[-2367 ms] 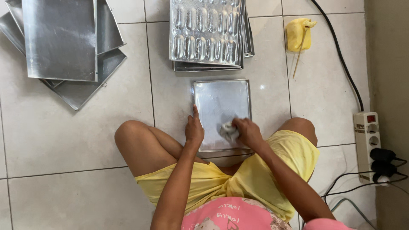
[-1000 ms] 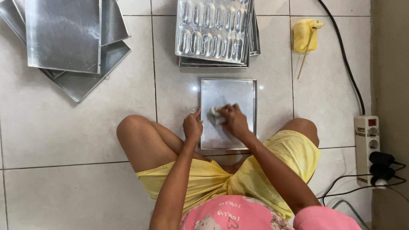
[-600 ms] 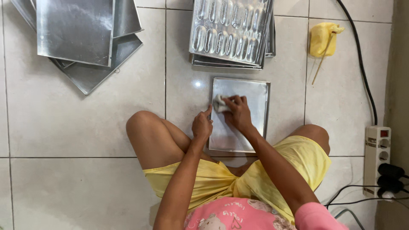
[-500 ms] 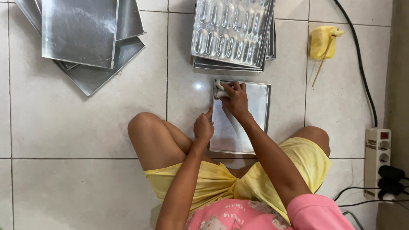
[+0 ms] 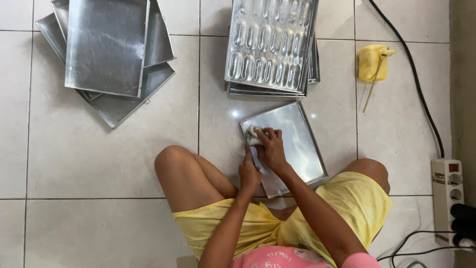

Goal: The person wipes a series of metal baking trays with a white cloth, cleaning both the inside surface and the outer edges by hand.

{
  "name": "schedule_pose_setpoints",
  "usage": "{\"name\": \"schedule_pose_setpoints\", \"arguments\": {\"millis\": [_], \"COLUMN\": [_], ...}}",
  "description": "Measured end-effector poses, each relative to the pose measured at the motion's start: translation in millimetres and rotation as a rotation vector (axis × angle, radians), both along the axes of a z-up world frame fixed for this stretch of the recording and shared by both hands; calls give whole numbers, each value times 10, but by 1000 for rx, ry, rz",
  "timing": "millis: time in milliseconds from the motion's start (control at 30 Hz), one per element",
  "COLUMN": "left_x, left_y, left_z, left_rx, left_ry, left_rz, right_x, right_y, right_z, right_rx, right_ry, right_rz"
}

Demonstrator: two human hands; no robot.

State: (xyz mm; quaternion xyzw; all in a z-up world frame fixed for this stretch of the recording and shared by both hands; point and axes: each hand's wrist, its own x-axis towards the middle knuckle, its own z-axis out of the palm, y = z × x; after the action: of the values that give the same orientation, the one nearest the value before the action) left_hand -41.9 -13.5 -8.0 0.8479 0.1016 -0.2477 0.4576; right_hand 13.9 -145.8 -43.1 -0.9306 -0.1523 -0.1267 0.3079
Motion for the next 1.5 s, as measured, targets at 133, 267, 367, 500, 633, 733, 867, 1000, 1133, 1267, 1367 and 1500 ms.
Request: {"name": "schedule_pose_setpoints", "arguments": {"millis": [133,267,367,500,633,733,867,1000,1133,1267,1367,1500], "left_x": [-9,577,893,1007,1002,1139,1201,1034,780,719,704,662], "left_y": [31,371,421,411,561,575,587,497,331,382,367,346], "left_z": [-391,11,-51,-460,-728,-894,-806,-976,-356,-343,-424,-127], "left_rx": [-42,226,268,227,348,337,326,300,223,100,95,150], "left_ry": [-112,-256,-349,-312,-234,-186,-146,-123,-192,-265,-199,-117], "left_rz": [47,-9,-63,-235,-237,-229,-213,-202,-109,-61,-89,-144], "right_x": [465,286,-133,-524,-320,-10,363,794,543,-285,-719,-449], "right_y": [226,252,310,480,385,304,131,-130,38,80,134,172], "right_z": [15,3,58,18,123,143,243,-66,131,176,242,191], "right_rx": [-15,-37,-33,-113,-71,-60,-191,-209,-223,-187,-192,-146], "right_ry": [61,112,162,258,304,359,263,61,66,218,284,282], "right_rz": [-109,-91,-7,130,129,90,-26,-233,-255,-138,-75,-105]}}
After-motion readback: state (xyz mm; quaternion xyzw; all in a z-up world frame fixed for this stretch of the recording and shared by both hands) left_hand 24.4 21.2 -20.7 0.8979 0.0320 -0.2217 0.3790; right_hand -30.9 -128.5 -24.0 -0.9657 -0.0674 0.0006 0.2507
